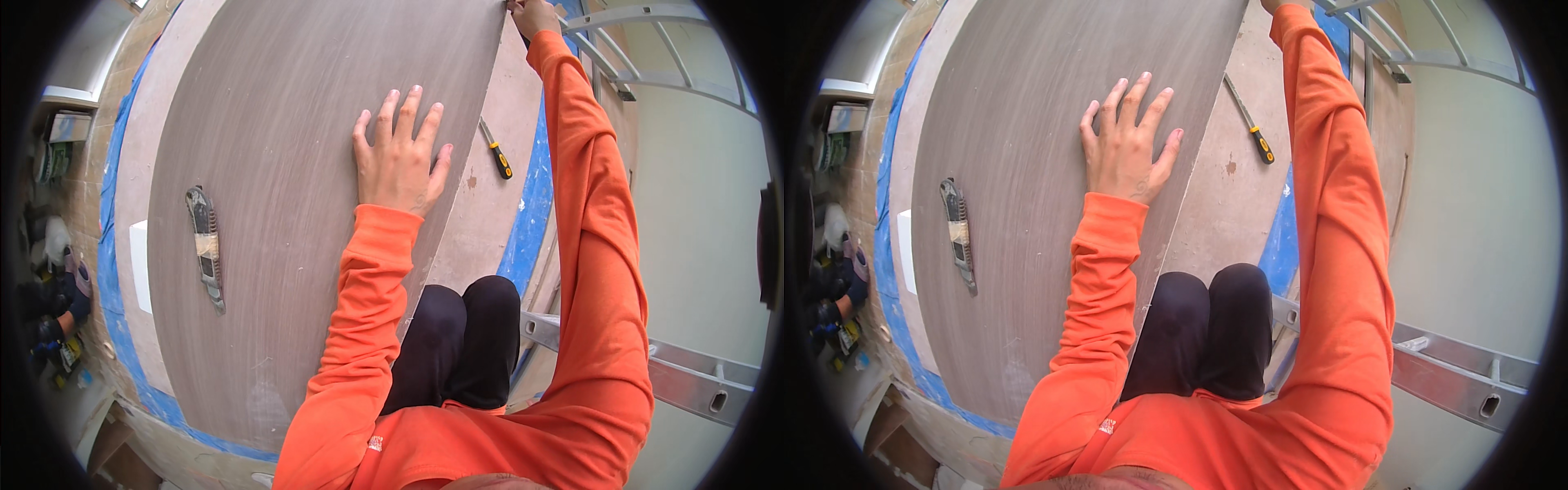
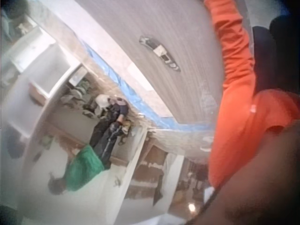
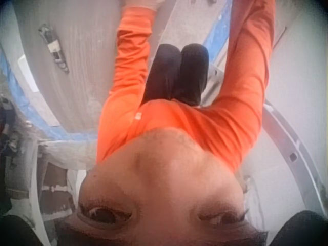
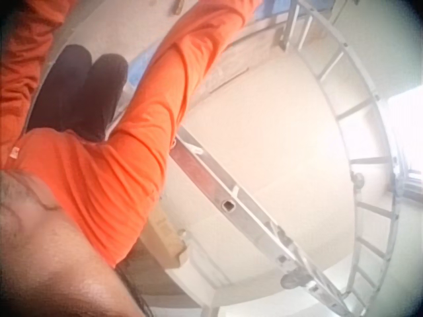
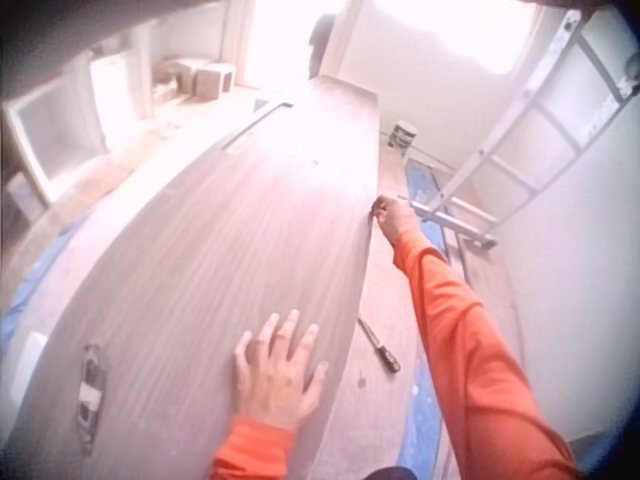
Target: The person kneels on the floor and uses a utility knife to score a line on a large sheet of laminate flooring. They then use a metal file to smooth the cut edge and remove burrs along the scored line.
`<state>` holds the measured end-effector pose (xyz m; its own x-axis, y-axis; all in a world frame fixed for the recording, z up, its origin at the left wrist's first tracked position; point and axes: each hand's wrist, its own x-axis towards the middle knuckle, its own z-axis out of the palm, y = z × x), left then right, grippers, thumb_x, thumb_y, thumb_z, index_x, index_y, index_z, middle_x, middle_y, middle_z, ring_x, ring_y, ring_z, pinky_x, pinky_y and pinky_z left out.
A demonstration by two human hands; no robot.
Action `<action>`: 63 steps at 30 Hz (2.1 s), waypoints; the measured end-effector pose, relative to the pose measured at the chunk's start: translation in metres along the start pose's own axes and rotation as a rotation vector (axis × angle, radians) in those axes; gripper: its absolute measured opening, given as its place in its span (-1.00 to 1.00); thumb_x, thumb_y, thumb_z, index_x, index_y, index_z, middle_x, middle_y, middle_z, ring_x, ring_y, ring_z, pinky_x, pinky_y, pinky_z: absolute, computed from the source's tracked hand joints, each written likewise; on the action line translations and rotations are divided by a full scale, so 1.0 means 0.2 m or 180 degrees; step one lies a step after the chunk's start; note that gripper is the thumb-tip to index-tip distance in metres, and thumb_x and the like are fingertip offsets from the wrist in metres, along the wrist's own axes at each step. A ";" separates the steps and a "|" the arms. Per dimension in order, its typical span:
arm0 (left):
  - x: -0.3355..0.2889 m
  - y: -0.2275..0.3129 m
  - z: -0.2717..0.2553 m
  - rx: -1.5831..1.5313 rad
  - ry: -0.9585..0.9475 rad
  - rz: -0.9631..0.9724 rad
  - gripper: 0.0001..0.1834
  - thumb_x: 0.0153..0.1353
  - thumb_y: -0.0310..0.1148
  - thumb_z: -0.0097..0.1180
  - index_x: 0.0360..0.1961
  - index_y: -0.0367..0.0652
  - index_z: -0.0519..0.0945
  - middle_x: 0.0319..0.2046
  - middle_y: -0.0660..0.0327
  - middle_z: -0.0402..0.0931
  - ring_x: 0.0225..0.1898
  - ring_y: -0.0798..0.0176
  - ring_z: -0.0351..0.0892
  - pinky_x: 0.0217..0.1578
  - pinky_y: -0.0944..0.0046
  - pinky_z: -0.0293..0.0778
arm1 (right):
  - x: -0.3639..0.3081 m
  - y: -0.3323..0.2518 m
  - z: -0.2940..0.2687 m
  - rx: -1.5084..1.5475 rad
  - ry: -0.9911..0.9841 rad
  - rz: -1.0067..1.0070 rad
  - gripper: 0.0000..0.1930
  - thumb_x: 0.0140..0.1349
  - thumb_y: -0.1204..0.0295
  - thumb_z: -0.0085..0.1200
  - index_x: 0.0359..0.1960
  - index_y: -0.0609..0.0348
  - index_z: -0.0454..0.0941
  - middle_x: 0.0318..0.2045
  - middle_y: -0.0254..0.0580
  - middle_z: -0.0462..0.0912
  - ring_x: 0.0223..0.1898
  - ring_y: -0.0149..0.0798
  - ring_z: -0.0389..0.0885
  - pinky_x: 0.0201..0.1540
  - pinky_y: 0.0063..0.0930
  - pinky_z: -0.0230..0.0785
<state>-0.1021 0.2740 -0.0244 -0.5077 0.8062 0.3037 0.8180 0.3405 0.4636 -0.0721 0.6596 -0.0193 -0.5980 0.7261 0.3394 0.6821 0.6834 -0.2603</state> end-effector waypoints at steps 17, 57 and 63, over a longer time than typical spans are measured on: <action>0.00 0.01 0.00 0.0048 0.0000 -0.0051 -0.51 0.22 -0.09 0.14 0.19 0.18 0.51 0.30 0.32 0.29 0.34 0.17 0.16 0.34 -0.13 0.04 | -0.16 -0.15 -0.11 -0.0804 -0.0078 -0.0353 -0.87 0.20 0.38 0.05 -0.32 0.04 0.64 -0.39 0.07 0.68 -0.28 0.15 0.66 -0.21 -0.01 0.49; 0.03 -0.26 -0.03 -0.0038 0.1027 -0.0983 -0.58 0.41 -0.12 -0.19 0.16 0.02 0.52 0.24 0.32 0.44 0.37 0.16 0.22 0.36 -0.13 -0.06 | -1.26 -0.63 -0.37 -0.0173 -0.0031 -0.0731 -0.95 0.26 0.44 0.06 -0.32 -0.02 0.57 -0.40 -0.32 0.67 -0.50 -0.09 0.65 -0.49 -0.27 0.47; 0.03 -0.25 -0.02 0.0397 0.1102 -0.0928 -0.58 0.38 -0.12 -0.14 0.13 -0.01 0.55 0.24 0.26 0.43 0.34 0.10 0.25 0.33 -0.19 0.01 | -1.48 -0.73 -0.43 -0.0005 -0.0095 -0.0894 -0.90 0.16 0.53 0.06 -0.33 0.01 0.57 -0.42 -0.31 0.64 -0.54 -0.11 0.63 -0.54 -0.32 0.45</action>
<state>-0.1465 0.2594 -0.0430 -0.7642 0.4666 0.4453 0.6433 0.6014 0.4738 0.0414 0.3389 -0.0045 -0.7759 0.5102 0.3712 0.4885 0.8581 -0.1583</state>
